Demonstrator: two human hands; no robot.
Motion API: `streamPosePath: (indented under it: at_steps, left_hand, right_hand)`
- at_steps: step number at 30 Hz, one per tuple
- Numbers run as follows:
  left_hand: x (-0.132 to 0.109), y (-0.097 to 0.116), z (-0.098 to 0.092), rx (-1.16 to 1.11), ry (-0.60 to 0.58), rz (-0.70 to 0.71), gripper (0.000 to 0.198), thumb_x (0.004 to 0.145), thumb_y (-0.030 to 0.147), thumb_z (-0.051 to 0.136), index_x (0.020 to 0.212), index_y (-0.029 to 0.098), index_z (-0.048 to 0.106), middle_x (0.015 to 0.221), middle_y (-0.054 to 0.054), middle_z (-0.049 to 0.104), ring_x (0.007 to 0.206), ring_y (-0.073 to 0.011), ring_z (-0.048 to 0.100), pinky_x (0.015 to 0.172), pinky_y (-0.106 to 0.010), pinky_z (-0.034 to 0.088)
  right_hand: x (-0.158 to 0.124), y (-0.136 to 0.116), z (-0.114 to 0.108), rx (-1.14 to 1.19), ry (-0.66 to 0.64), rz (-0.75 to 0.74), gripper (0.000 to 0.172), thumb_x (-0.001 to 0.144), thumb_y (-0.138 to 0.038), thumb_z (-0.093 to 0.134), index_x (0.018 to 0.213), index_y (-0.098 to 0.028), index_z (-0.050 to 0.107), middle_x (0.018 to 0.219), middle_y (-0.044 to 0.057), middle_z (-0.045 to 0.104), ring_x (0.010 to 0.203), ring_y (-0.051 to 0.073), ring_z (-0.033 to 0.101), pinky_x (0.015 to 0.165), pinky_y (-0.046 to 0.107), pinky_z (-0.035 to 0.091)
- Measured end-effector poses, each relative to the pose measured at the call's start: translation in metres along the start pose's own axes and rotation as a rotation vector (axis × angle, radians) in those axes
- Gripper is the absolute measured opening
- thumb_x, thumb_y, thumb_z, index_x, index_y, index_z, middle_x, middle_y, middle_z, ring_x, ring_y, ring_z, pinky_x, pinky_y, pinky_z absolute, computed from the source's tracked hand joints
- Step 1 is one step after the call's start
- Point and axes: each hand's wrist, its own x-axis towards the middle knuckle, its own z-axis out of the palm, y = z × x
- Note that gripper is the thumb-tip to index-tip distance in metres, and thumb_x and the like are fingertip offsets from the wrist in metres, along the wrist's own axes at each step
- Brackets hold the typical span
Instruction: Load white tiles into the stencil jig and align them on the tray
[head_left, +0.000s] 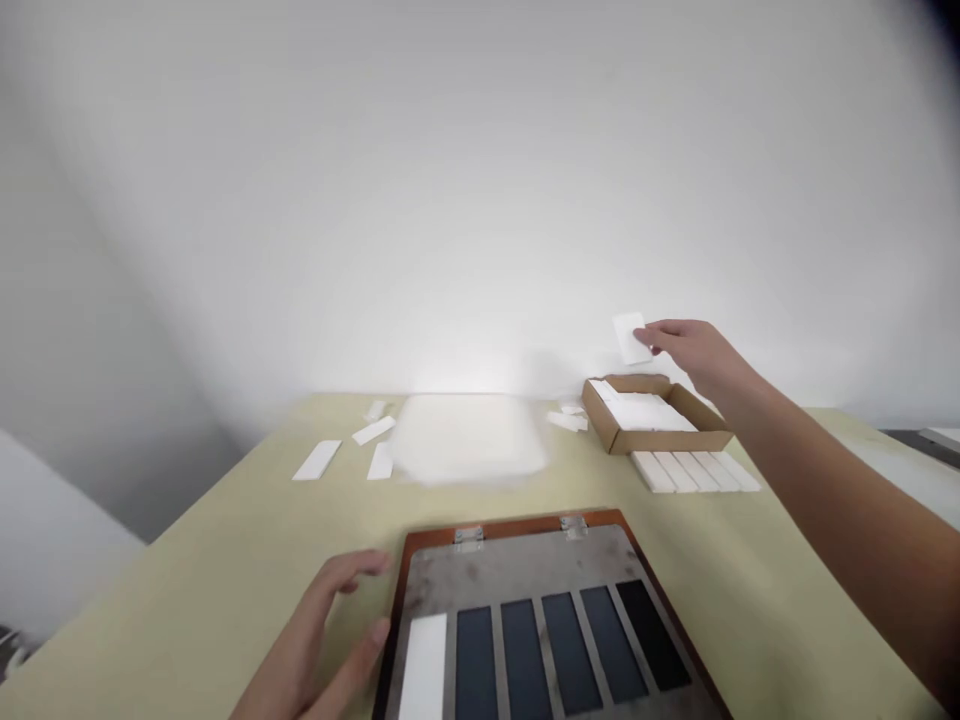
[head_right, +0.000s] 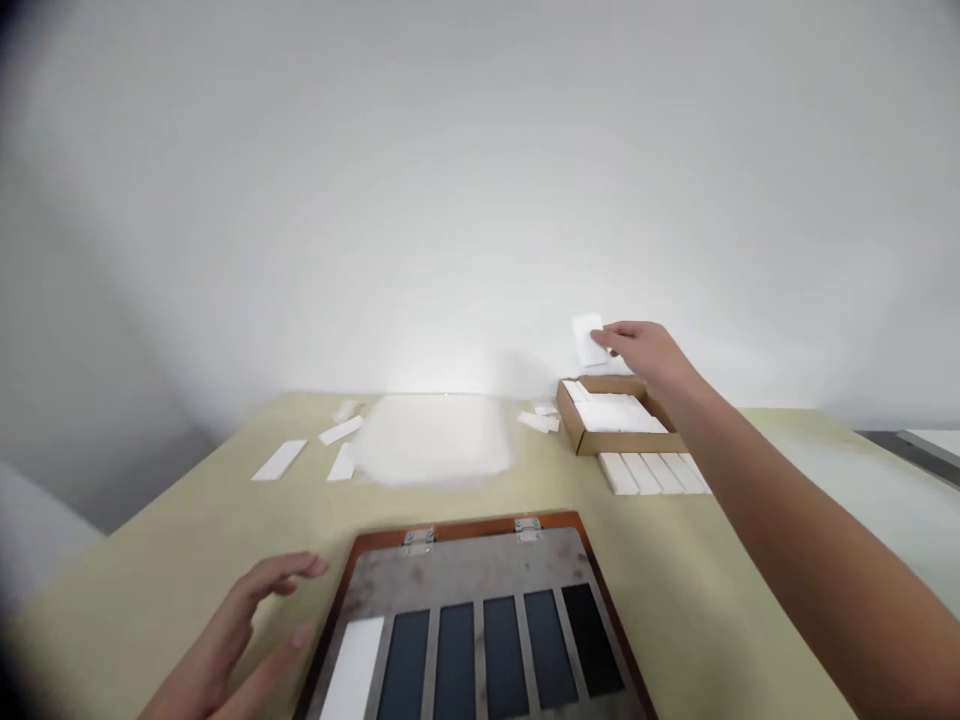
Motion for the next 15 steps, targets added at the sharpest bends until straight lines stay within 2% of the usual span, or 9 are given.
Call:
streamPosePath:
  at_steps: [3,5,7,10,12,13,15]
  left_hand:
    - [0.006,0.022,-0.004,-0.105,-0.019,0.066,0.039,0.105,0.04,0.055,0.143,0.033,0.049,0.139,-0.006,0.061,0.127,-0.028,0.06,0.11,-0.041,0.054]
    - [0.009,0.034,-0.004,-0.157,-0.042,0.028,0.04,0.105,0.04,0.057,0.142,0.032,0.049,0.139,-0.008,0.06,0.123,-0.0286,0.06,0.098,-0.038,0.058]
    - [0.009,0.042,-0.004,-0.195,-0.056,0.025,0.042,0.104,0.039,0.06,0.143,0.031,0.048,0.14,-0.009,0.058,0.124,-0.0293,0.058,0.087,-0.033,0.059]
    - [0.007,0.047,-0.006,-0.217,-0.066,0.042,0.044,0.103,0.04,0.06,0.144,0.032,0.046,0.14,-0.01,0.057,0.127,-0.0301,0.056,0.066,-0.026,0.056]
    - [0.006,0.047,-0.008,-0.223,-0.068,0.043,0.044,0.104,0.039,0.058,0.145,0.031,0.045,0.14,-0.011,0.056,0.126,-0.0302,0.056,0.055,-0.023,0.049]
    - [0.006,0.047,-0.009,-0.227,-0.067,0.045,0.043,0.105,0.038,0.058,0.145,0.031,0.044,0.139,-0.012,0.056,0.127,-0.0299,0.057,0.055,-0.023,0.048]
    - [0.008,0.045,-0.009,-0.237,-0.066,0.054,0.042,0.106,0.035,0.056,0.146,0.03,0.043,0.138,-0.011,0.057,0.129,-0.0287,0.056,0.064,-0.025,0.052]
  right_hand:
    - [-0.082,-0.025,0.041,0.224,-0.205,-0.096,0.052,0.1,-0.053,0.064,0.146,-0.029,0.056,0.098,0.006,0.075,0.093,0.023,0.07,0.078,0.035,0.057]
    - [-0.135,-0.04,0.081,0.321,-0.359,-0.12,0.057,0.093,-0.055,0.072,0.141,-0.029,0.059,0.083,0.003,0.073,0.078,0.023,0.069,0.07,0.036,0.056]
    - [-0.171,-0.055,0.121,0.378,-0.452,-0.118,0.051,0.095,-0.055,0.069,0.137,-0.027,0.059,0.081,0.001,0.073,0.072,0.02,0.067,0.067,0.034,0.056]
    - [-0.189,-0.073,0.164,0.37,-0.5,-0.085,0.044,0.103,-0.047,0.064,0.137,-0.021,0.057,0.086,0.001,0.071,0.072,0.016,0.067,0.068,0.031,0.058]
    - [-0.187,-0.078,0.178,0.316,-0.502,-0.066,0.039,0.105,-0.043,0.063,0.134,-0.017,0.06,0.101,0.004,0.071,0.08,0.015,0.069,0.074,0.032,0.061]
    - [-0.186,-0.077,0.18,0.28,-0.499,-0.064,0.037,0.105,-0.042,0.064,0.132,-0.016,0.062,0.109,0.006,0.071,0.086,0.016,0.07,0.077,0.034,0.062]
    - [-0.188,-0.071,0.18,0.197,-0.489,-0.076,0.036,0.105,-0.041,0.065,0.131,-0.016,0.064,0.119,0.008,0.069,0.096,0.019,0.07,0.085,0.038,0.063]
